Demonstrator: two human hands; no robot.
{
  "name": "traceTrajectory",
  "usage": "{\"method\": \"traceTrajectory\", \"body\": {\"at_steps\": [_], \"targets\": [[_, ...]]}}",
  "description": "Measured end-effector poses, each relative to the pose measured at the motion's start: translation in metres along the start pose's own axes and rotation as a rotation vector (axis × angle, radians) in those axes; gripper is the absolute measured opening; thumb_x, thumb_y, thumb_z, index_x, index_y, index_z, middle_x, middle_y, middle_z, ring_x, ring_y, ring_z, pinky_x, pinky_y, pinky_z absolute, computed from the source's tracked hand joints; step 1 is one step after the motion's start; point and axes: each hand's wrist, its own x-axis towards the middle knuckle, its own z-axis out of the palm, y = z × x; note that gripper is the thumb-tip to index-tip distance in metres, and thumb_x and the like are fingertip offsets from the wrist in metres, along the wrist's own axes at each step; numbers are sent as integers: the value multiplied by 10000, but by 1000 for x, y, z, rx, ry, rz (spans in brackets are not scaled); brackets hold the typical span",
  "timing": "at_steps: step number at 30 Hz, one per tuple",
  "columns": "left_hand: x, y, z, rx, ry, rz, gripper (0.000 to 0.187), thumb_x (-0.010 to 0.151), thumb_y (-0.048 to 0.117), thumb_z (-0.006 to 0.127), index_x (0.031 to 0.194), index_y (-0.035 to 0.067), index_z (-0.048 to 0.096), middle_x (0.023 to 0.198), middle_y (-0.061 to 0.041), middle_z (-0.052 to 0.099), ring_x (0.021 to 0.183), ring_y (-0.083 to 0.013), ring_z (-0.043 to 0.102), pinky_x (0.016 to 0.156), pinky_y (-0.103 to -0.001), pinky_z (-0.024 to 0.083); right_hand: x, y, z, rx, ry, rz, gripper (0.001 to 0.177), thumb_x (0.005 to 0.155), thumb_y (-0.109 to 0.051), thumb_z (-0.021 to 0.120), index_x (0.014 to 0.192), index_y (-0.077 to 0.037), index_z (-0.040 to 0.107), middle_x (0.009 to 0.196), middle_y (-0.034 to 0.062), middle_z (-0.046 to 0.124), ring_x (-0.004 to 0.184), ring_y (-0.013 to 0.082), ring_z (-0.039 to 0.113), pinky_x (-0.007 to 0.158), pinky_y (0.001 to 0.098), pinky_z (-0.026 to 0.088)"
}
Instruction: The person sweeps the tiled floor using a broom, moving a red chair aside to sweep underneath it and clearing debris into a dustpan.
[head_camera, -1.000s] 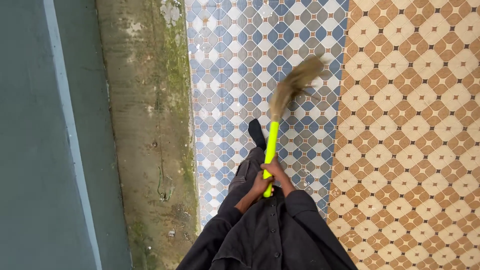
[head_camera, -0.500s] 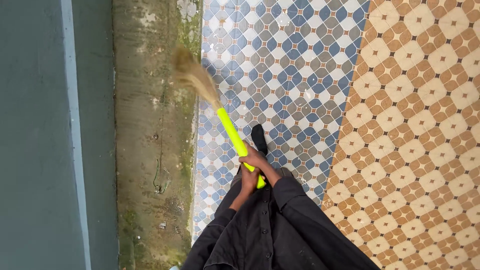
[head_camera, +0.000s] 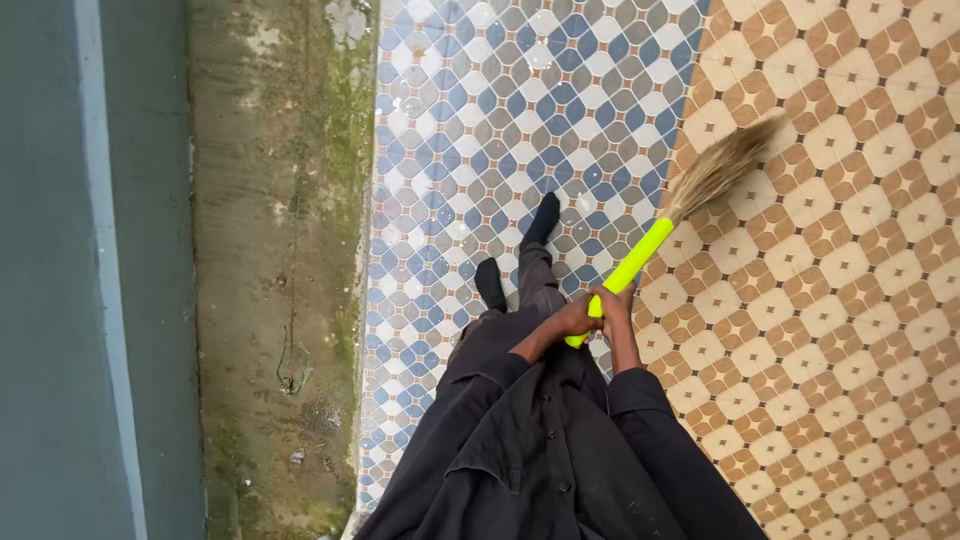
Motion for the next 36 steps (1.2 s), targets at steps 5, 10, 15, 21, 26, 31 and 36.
{"method": "traceTrajectory", "body": {"at_steps": [5, 10, 15, 21, 26, 31, 36], "targets": [[21, 16, -9, -320, 25, -206, 680, 883, 57, 656, 1464, 76, 304, 836, -152, 653, 562, -234, 652, 507, -378, 568, 20, -16, 27, -183, -182, 43, 726, 727, -2, 773, 1357, -25, 411, 1064, 176, 612, 862, 294, 668, 676, 404, 580], [-41, -12, -70, -614, 319, -288, 370, 938, 100, 648, 1271, 64, 491, 834, -72, 636, 553, -177, 617, 459, -352, 545, 12, 2, 119, -463, -469, -48, 856, 702, -62, 799, 1448, -30, 381, 1166, 213, 651, 996, 339, 695, 811, 444, 610], [-68, -6, -113, -808, 637, -219, 355, 941, 69, 616, 1262, 65, 464, 837, -102, 637, 554, -191, 612, 449, -359, 544, 0, -21, 215, -919, -688, -47, 1213, 685, -152, 829, 1589, -18, 31, 1250, 301, 647, 1141, 398, 665, 956, 419, 543], [-39, 37, -146, -863, 927, -84, 394, 928, 26, 595, 1278, 28, 413, 847, -118, 621, 550, -230, 628, 425, -403, 559, 16, -56, 274, -957, -958, -186, 1070, 711, -194, 834, 1587, -86, 229, 1266, 270, 675, 1168, 391, 673, 974, 428, 548], [-33, 64, -127, -702, 935, -33, 556, 895, 19, 638, 1356, 48, 329, 883, -142, 624, 538, -257, 640, 432, -406, 565, 31, -55, 246, -652, -980, -290, 1068, 694, -126, 803, 1611, -104, 255, 1343, 225, 636, 1216, 346, 639, 1006, 405, 516], [-13, 91, -84, -333, 778, -74, 896, 871, 103, 686, 1571, 75, 127, 990, -219, 718, 625, -252, 728, 571, -366, 601, 55, -83, 173, -275, -807, -486, 1022, 690, -65, 852, 1554, -23, 307, 1333, 201, 569, 1199, 312, 578, 981, 404, 493], [36, 125, -88, -103, 489, -78, 969, 855, 155, 703, 1620, 88, 113, 998, -232, 731, 630, -241, 734, 609, -364, 607, 93, -125, 111, -162, -467, -294, 827, 709, -75, 800, 1452, -58, 437, 1108, 87, 617, 966, 202, 637, 823, 328, 549]]}}
